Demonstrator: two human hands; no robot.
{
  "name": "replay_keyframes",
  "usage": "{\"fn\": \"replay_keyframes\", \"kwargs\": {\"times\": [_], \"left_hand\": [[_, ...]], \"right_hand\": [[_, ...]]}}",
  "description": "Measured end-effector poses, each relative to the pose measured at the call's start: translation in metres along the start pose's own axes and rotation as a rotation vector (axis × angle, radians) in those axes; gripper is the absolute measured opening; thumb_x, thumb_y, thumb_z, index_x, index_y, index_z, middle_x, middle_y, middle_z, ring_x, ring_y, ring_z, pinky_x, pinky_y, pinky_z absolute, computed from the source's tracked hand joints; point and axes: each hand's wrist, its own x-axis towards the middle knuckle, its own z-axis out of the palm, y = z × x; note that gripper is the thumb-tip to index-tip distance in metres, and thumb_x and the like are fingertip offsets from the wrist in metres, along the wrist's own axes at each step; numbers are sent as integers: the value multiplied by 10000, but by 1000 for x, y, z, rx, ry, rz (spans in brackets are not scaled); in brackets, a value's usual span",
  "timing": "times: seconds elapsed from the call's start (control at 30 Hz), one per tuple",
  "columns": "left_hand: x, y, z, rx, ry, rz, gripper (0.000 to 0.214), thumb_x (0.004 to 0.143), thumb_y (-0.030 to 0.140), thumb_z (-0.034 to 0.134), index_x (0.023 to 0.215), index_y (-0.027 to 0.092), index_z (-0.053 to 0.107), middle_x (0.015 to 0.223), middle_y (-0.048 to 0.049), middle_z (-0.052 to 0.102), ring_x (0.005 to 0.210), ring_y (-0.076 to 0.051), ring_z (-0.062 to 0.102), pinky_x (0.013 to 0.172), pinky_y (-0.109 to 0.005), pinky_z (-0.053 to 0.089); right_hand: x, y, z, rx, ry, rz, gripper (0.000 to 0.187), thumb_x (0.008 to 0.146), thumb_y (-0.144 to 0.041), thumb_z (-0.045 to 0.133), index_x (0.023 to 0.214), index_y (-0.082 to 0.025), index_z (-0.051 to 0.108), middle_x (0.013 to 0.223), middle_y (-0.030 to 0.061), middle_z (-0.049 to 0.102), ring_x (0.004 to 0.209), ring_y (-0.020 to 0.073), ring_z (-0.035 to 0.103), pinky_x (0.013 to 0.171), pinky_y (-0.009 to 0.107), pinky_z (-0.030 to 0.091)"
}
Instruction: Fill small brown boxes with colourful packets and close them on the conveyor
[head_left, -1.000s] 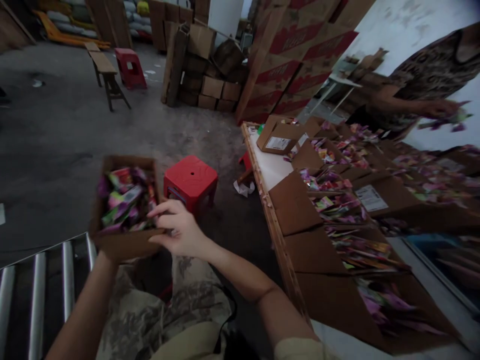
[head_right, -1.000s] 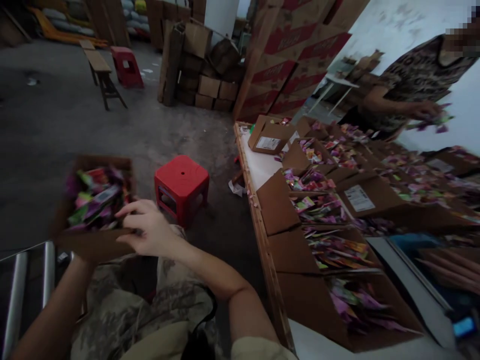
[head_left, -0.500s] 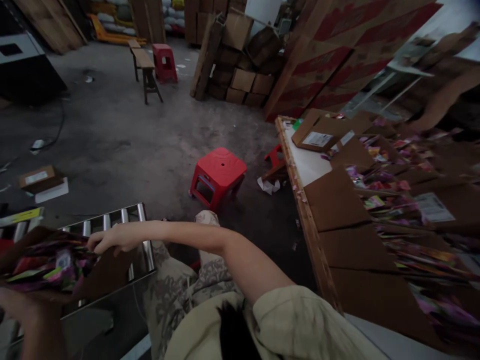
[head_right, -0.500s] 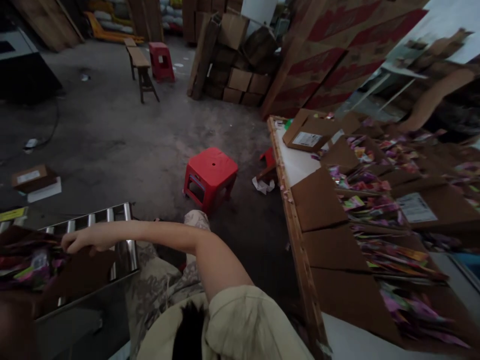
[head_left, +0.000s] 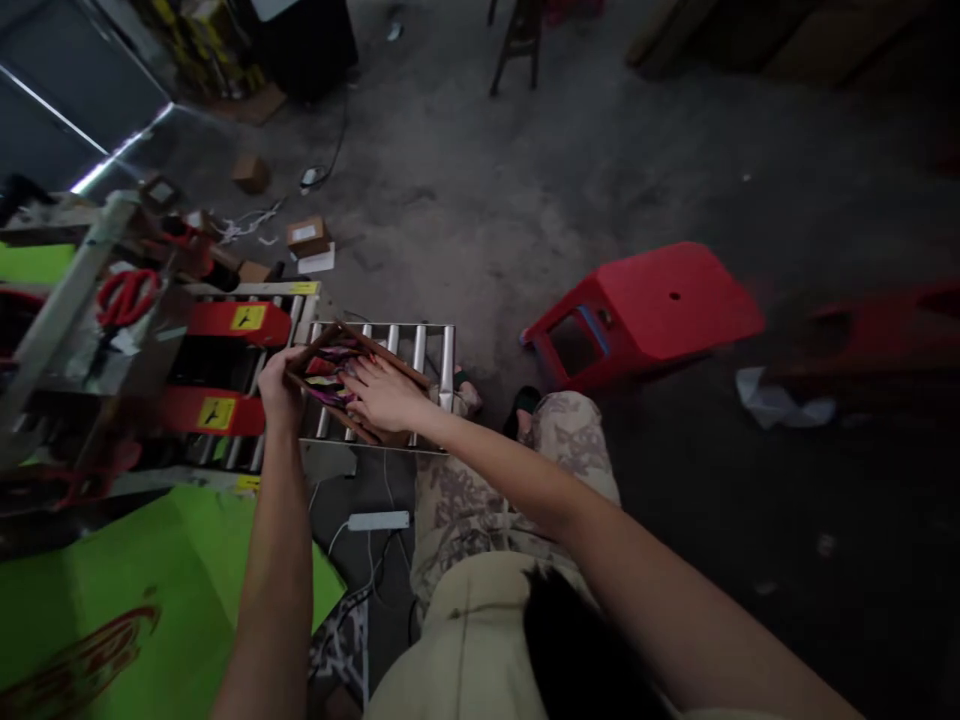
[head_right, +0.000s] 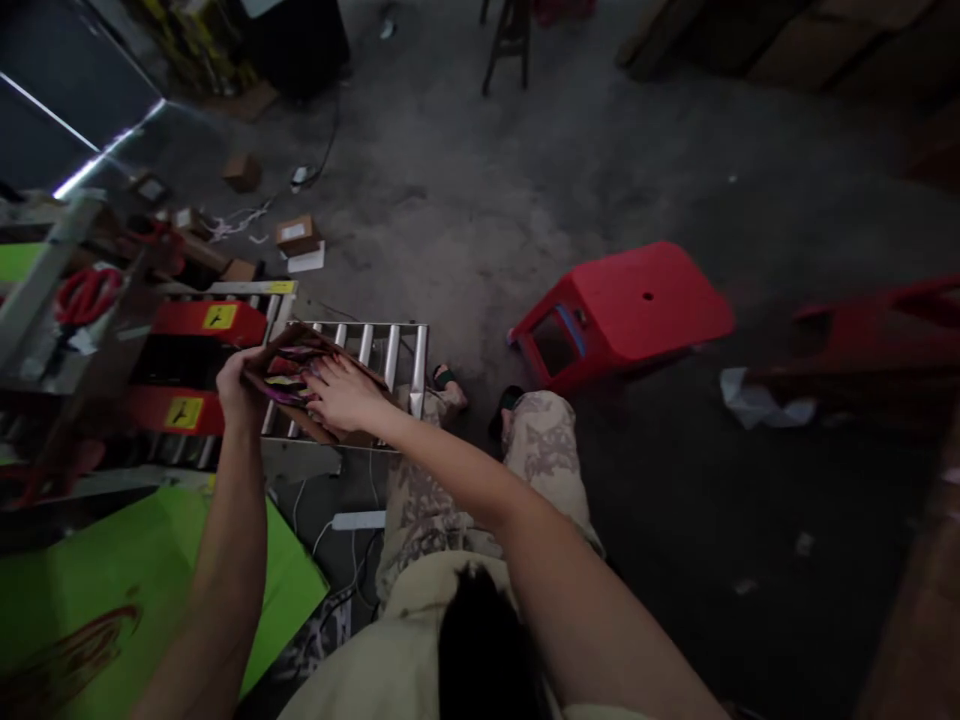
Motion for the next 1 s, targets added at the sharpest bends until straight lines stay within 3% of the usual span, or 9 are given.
{"fn": "replay_keyframes", "kwargs": {"times": [0.17, 0.3, 0.4, 0.5, 0.6, 0.7, 0.77, 0.83, 1.0], "left_hand": [[18, 10, -8, -26, -241, -31, 293, 752, 347, 488, 590, 166, 652, 751, -80, 694, 783, -194, 645, 784, -296, 498], [35, 24, 5, 254, -325, -112, 381, 815, 379, 470, 515, 170, 577, 600, -71, 627, 660, -194, 607, 676, -288, 449], [32, 31, 29, 639, -251, -48, 357, 887, 363, 439, 644, 158, 601, 724, -119, 657, 787, -255, 625, 743, -332, 445], [24, 34, 49, 913, -73, 3, 295, 919, 305, 430, 975, 104, 639, 1071, -230, 649, 1083, -360, 574, 931, -458, 422], [19, 33, 52, 880, 61, -50, 344, 929, 216, 374, 1175, 84, 575, 1211, -253, 585, 1203, -377, 506, 1021, -529, 376], [11, 30, 45, 666, 213, -27, 392, 933, 156, 308, 1247, 77, 528, 1264, -233, 555, 1245, -302, 491, 1086, -452, 364], [-5, 29, 44, 510, 289, 38, 410, 953, 187, 282, 1280, 62, 495, 1301, -234, 530, 1271, -260, 480, 1115, -402, 353], [-30, 30, 48, 410, 208, 131, 458, 984, 293, 266, 1329, 64, 461, 1362, -238, 499, 1328, -257, 449, 1149, -414, 325], [-96, 44, 67, 564, -377, 353, 763, 915, 641, 361, 1481, 129, 355, 1585, -200, 285, 1519, -343, 125, 1220, -552, 136]], "right_hand": [[3, 9, 6, 5, 44, -60, 518, 945, -369, 549, 1391, -107, 515, 1465, 194, 463, 1396, 312, 396, 1221, 516, 209], [-13, 8, -4, 242, 252, -146, 368, 973, -224, 435, 1306, -144, 568, 1359, 146, 565, 1385, 241, 411, 1203, 483, 284], [-28, 6, -20, 468, 496, -187, 399, 996, -165, 272, 1217, -198, 602, 1285, 107, 611, 1330, 175, 475, 1143, 414, 397], [-41, 1, -37, 419, 636, -98, 373, 1002, -244, 324, 1287, -199, 559, 1350, 119, 567, 1332, 200, 475, 1168, 448, 363], [-48, -9, -32, 267, 523, 70, 537, 967, -323, 447, 1462, -118, 401, 1445, 180, 487, 1392, 278, 408, 1195, 523, 292], [-51, -18, -8, 165, 271, 31, 734, 904, -372, 583, 1501, -29, 332, 1494, 234, 421, 1431, 329, 351, 1211, 514, 261], [-51, -17, 4, 147, 215, 11, 793, 867, -383, 646, 1493, 0, 346, 1515, 252, 384, 1451, 348, 314, 1232, 505, 204], [-51, -7, 2, 212, 213, 14, 822, 846, -367, 676, 1497, 1, 336, 1512, 262, 383, 1445, 344, 332, 1234, 498, 190], [-64, 31, -29, 658, 84, -135, 1178, 668, -328, 814, 1583, -153, 94, 1437, 171, 518, 1375, 282, 458, 1166, 465, 334]]}}
